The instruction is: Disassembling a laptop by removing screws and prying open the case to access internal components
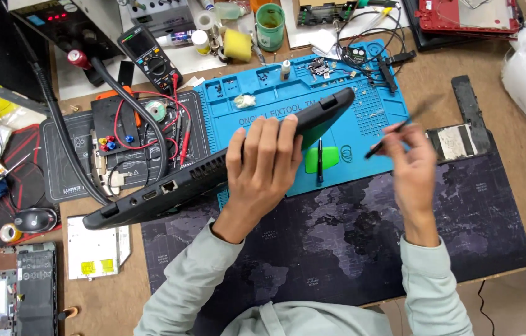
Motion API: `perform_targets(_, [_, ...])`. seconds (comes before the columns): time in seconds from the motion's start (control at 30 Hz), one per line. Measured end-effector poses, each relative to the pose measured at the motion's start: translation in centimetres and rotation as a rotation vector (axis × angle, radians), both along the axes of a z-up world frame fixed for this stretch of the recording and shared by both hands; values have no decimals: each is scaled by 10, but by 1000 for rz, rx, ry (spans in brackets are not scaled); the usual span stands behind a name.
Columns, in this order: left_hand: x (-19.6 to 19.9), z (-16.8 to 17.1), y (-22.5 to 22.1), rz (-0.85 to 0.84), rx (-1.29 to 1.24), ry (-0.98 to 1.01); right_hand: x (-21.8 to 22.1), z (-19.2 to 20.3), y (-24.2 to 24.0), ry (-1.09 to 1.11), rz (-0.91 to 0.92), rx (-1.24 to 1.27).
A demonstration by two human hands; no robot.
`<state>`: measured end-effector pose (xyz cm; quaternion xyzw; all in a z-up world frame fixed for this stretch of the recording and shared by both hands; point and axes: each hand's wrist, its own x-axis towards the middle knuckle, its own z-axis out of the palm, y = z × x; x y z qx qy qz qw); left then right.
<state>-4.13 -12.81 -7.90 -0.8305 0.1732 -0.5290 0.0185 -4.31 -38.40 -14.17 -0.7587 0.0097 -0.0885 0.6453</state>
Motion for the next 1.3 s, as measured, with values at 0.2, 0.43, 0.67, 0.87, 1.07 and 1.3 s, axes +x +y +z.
perform_targets(0.2, [-18, 12, 0, 51, 127, 36, -4, 106, 38, -278, 79, 215])
perform_targets(0.43, [-28, 6, 3, 43, 231, 31, 16, 141, 64, -447, 485, -51])
perform_targets(0.67, [-25, 8, 2, 35, 213, 31, 21, 147, 62, -450, 531, -137])
perform_targets(0.87, [-25, 7, 0, 50, 193, 18, 25, 157, 62, -515, 557, -366])
perform_targets(1.07, [-32, 5, 0, 29, 227, -21, 48, 175, 69, -323, 651, -427])
perform_targets(1.3, [-31, 8, -3, 18, 184, 3, 55, 179, 72, -70, 740, -348])
